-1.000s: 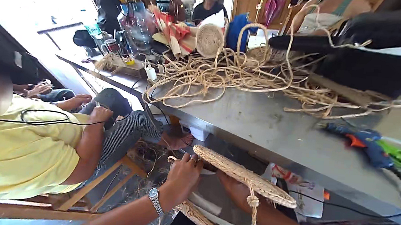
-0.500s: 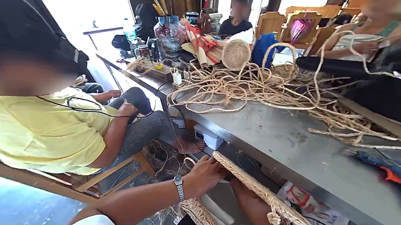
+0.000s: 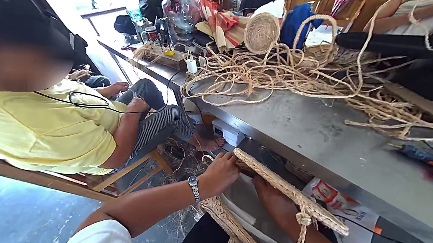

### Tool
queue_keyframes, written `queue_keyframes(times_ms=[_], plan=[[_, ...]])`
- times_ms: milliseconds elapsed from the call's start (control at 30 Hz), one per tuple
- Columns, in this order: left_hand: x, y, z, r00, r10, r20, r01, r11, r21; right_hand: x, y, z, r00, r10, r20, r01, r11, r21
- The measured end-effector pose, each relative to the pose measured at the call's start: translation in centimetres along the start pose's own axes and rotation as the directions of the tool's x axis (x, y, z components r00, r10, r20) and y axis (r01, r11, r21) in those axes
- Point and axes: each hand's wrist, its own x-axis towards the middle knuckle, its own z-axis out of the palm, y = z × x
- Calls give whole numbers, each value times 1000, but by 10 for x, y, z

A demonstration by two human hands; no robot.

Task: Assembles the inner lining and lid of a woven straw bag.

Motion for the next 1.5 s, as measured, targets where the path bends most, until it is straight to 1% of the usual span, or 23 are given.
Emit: queue_keyframes(times_ms=[67, 167, 233, 333, 467, 533, 567, 633, 667, 700, 767, 900, 967, 1067, 1133, 1200, 1267, 1300, 1367, 1433, 1467, 1500], plan=[[-2, 2, 1, 999, 24, -42, -24, 1000, 6, -2, 6, 11, 997, -33, -64, 32, 999, -27], [-4, 4, 0, 990, 75, -116, -65, 994, 83, -2, 6, 10, 999, -9, -53, 8, 999, -34], [-4, 6, 0, 989, 83, -122, -67, 989, 132, -3, 5, 11, 997, 0, -82, -1, 1000, -18], [-2, 7, 0, 997, 42, -72, -31, 987, 156, -3, 4, 15, 988, 12, -151, -17, 999, -34], [-2, 15, -6, 999, -25, -22, 27, 994, 111, -1, 6, 15, 980, -27, -195, 15, 998, -63], [-5, 22, -8, 1000, 25, -7, -25, 1000, -3, -2, 10, 21, 978, -54, -203, 41, 997, -68], [-5, 26, -5, 997, 72, 5, -71, 995, -64, -4, 12, 25, 981, -53, -186, 40, 997, -73], [-3, 33, -4, 974, 156, 166, -117, 968, -224, -4, 12, 30, 986, -22, -166, 10, 997, -72], [0, 35, -3, 953, 190, 235, -123, 955, -271, -4, 11, 30, 987, -10, -163, -2, 997, -74], [5, 36, -1, 935, 214, 284, -126, 946, -298, -5, 10, 27, 988, -2, -151, -8, 998, -62], [14, 33, 3, 921, 229, 314, -121, 936, -329, -6, 9, 21, 993, 16, -119, -19, 1000, -24], [26, 24, 6, 933, 197, 301, -91, 938, -333, -8, 11, 16, 996, 57, -64, -61, 997, -50], [25, 23, 7, 939, 161, 305, -55, 943, -329, -6, 13, 18, 996, 51, -78, -57, 995, -77], [22, 24, 9, 947, 98, 305, 3, 949, -314, -4, 11, 16, 995, 59, -84, -65, 995, -71], [18, 23, 9, 951, 76, 299, 19, 953, -303, -3, 6, 8, 997, 77, -28, -78, 996, -38], [15, 22, 12, 960, 70, 270, 18, 951, -309, -4, 2, -3, 989, 109, 95, -108, 994, -12], [14, 22, 14, 966, 71, 248, 15, 944, -329, -5, 0, -13, 963, 159, 218, -161, 987, -8], [14, 23, 13, 967, 72, 244, 15, 940, -340, -6, -1, -18, 953, 170, 253, -176, 984, 2], [13, 23, 10, 970, 73, 231, 17, 931, -365, -8, -5, -29, 948, 148, 280, -163, 986, 30], [12, 24, 10, 975, 78, 207, 7, 924, -382, -12, -10, -36, 974, 76, 213, -76, 997, -8], [11, 24, 11, 978, 82, 192, -1, 922, -387, -15, -11, -39, 969, 73, 235, -70, 997, -21], [9, 24, 12, 981, 85, 175, -11, 923, -385, -19, -11, -42, 943, 98, 317, -100, 995, -8]])
